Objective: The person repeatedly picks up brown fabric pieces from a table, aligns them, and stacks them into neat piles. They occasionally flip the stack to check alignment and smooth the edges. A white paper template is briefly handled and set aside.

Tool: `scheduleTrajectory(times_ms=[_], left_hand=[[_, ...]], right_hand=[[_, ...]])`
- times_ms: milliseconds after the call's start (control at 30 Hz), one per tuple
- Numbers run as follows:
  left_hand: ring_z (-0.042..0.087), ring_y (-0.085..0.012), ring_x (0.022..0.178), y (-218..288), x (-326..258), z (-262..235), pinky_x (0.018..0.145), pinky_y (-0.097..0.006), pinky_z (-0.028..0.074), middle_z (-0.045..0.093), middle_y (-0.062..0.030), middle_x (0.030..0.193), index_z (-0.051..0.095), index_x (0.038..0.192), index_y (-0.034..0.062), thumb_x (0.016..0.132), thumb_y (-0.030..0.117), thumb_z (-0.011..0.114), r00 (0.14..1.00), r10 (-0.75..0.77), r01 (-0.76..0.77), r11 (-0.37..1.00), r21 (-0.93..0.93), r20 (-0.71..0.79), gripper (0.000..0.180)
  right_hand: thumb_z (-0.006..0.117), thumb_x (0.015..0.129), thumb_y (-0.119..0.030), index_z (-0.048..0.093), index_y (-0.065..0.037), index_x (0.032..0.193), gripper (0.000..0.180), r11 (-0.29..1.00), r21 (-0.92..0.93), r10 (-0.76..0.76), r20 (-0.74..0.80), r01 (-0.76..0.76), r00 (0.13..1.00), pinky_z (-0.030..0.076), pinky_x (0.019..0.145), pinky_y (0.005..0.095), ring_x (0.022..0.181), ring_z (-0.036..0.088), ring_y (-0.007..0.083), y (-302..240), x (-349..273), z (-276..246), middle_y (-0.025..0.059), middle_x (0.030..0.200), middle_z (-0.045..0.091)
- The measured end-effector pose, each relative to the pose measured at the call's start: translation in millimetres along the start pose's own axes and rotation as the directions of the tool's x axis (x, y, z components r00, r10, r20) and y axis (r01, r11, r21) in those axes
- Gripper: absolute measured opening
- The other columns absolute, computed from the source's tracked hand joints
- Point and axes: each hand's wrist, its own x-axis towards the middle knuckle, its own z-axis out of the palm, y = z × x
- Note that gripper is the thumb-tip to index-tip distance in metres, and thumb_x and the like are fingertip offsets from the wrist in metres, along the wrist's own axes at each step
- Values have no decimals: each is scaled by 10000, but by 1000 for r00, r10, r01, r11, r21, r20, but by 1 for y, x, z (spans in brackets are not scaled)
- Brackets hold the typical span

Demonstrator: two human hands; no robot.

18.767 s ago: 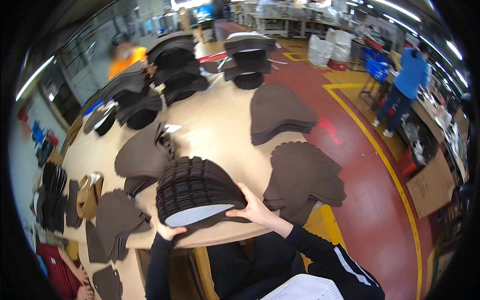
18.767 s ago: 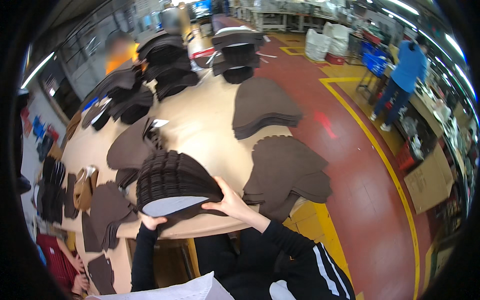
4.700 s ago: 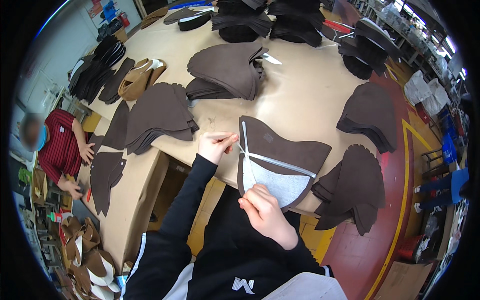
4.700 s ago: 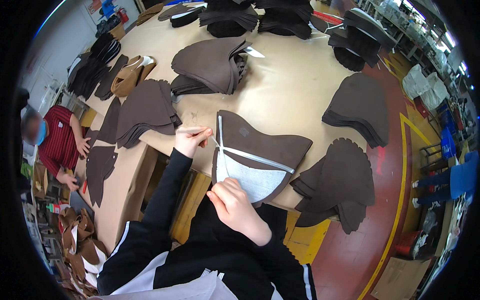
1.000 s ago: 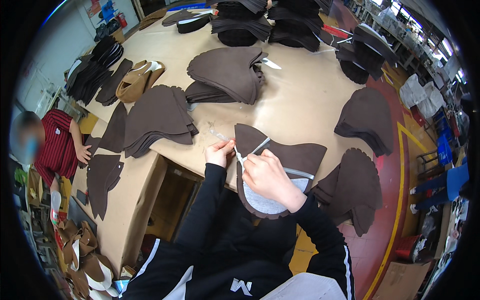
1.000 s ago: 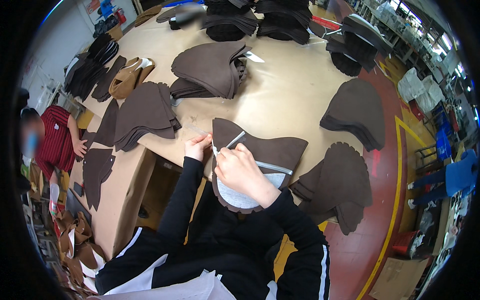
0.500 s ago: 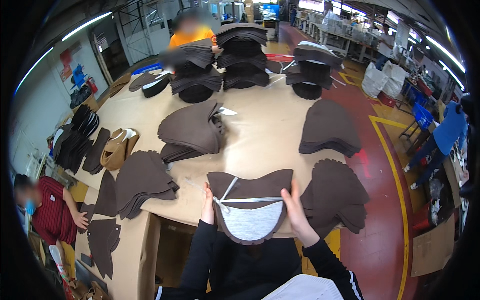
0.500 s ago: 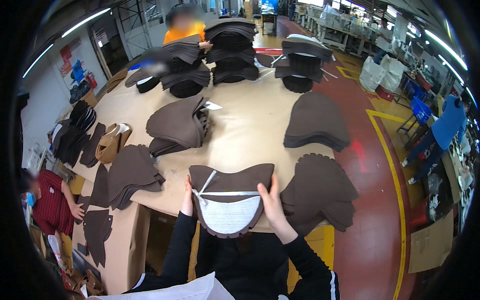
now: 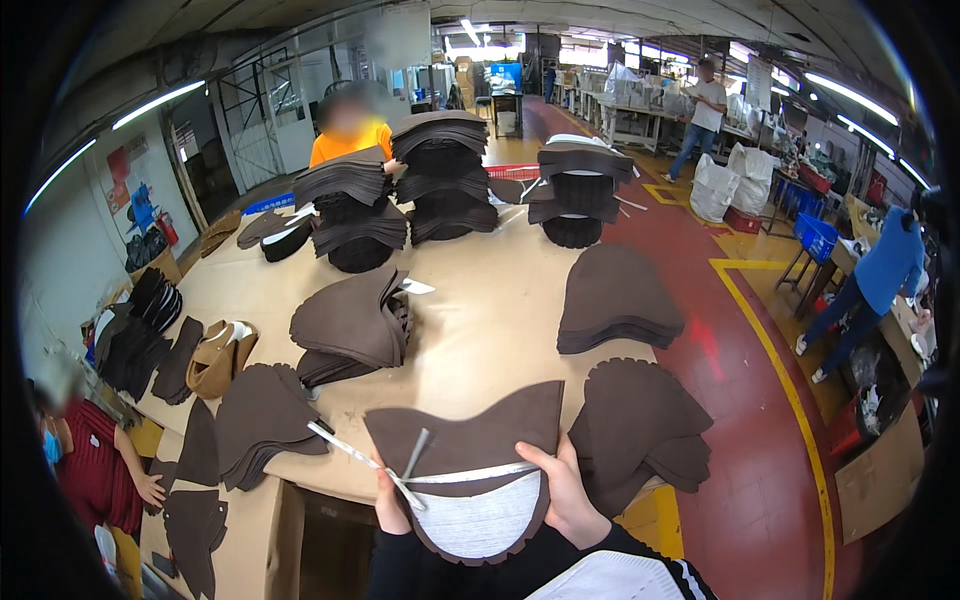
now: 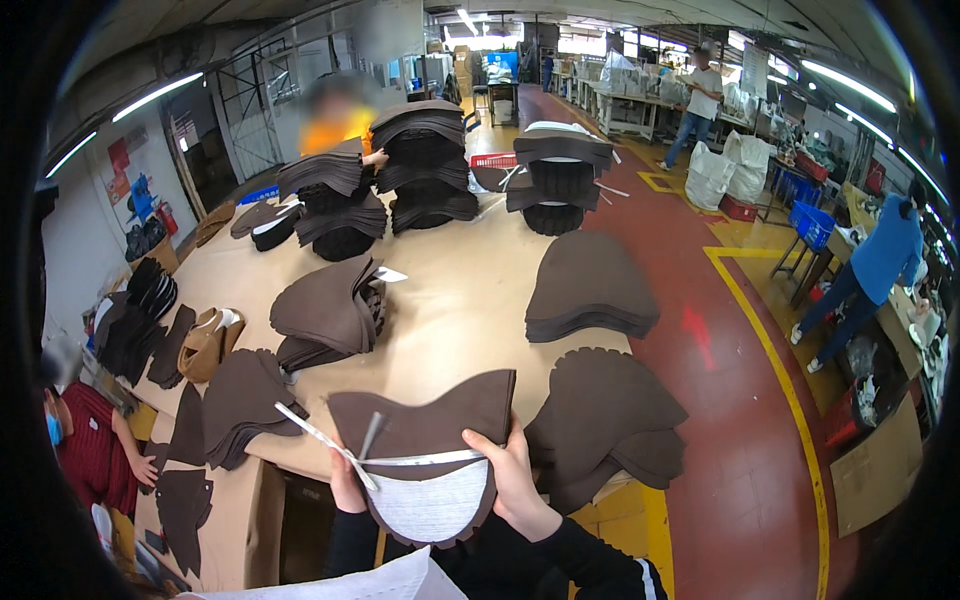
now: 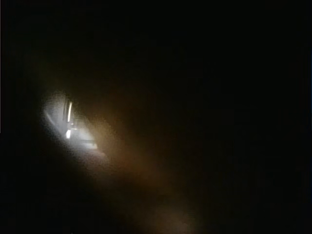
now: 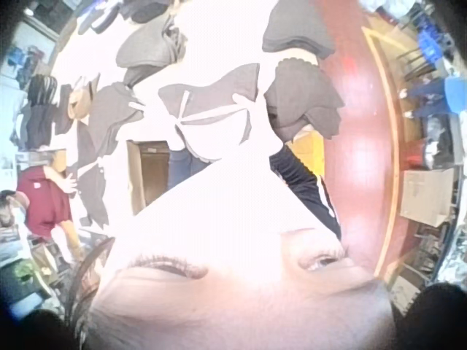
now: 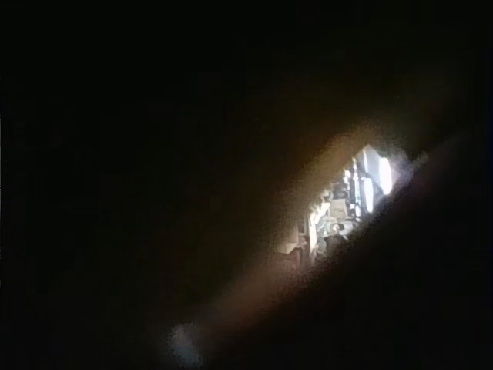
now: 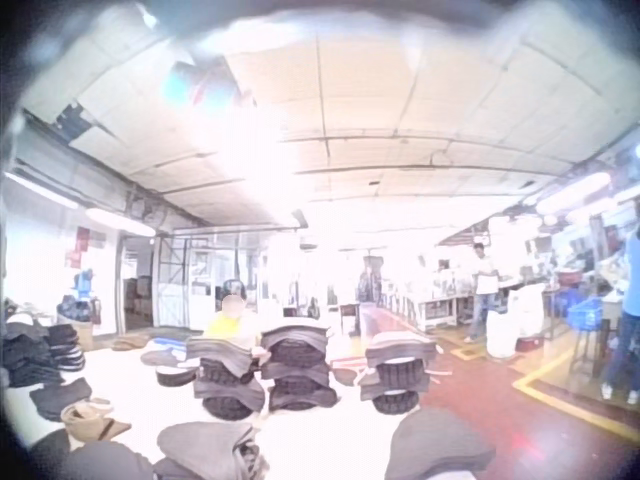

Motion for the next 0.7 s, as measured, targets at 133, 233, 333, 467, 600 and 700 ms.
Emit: scheduleTrajectory(times_ms=[133, 233, 333, 467, 600, 700], left_hand=[[393, -286, 1373, -15, 28, -5, 1138, -416, 318, 365, -126, 1522, 231, 1547, 68, 938, 579, 529, 953, 292, -277, 949, -153, 85, 849], [456, -296, 1319, -42, 47, -32, 1109, -451, 368, 457, -111, 1452, 347, 1482, 68, 849, 556, 679, 955, 163, -46, 905, -424, 246, 866], [507, -305, 1276, -68, 41, -58, 1096, -467, 392, 538, -101, 1389, 455, 1413, 48, 792, 483, 778, 905, -107, 286, 868, -406, 411, 824], [535, -312, 1251, -91, 34, -63, 1083, -461, 411, 562, -114, 1366, 471, 1397, 24, 783, 447, 795, 938, -178, 288, 879, -380, 299, 813], [554, -334, 1220, -100, 24, -49, 1063, -486, 431, 589, -136, 1329, 519, 1352, 31, 820, 523, 727, 979, -150, 202, 801, -563, 138, 754], [525, -347, 1252, -92, 16, -41, 1078, -513, 408, 557, -134, 1376, 498, 1382, 71, 853, 614, 625, 986, -163, 153, 832, -533, 29, 769]], right_hand=[[708, 849, -106, 306, -17, 1443, 723, 943, 26, -330, 187, 331, 925, 400, 1030, 346, 1198, 513, 221, -17, 3, -1, 136, 1300, 510], [768, 825, -276, 261, -17, 1467, 858, 893, -35, -412, 339, 449, 846, 345, 1067, 349, 1250, 447, 212, -15, 19, -24, 137, 1340, 454], [767, 837, -398, 239, -16, 1480, 916, 860, -223, -374, 336, 459, 864, 283, 1110, 360, 1327, 361, 209, 12, 28, -48, 140, 1391, 399], [690, 851, -578, 166, -37, 1508, 999, 862, -257, -338, 353, 437, 873, 189, 1160, 383, 1407, 263, 252, 31, 33, -66, 144, 1480, 311], [822, 791, -374, 19, -44, 1539, 1146, 756, -441, -244, 495, 483, 834, 167, 1183, 408, 1453, 200, 306, 22, 26, -71, 200, 1546, 194], [880, 718, -367, -86, 5, 1533, 1317, 631, -594, -134, 550, 499, 824, 151, 1198, 407, 1492, 111, 353, 20, 12, -74, 268, 1585, 77]])
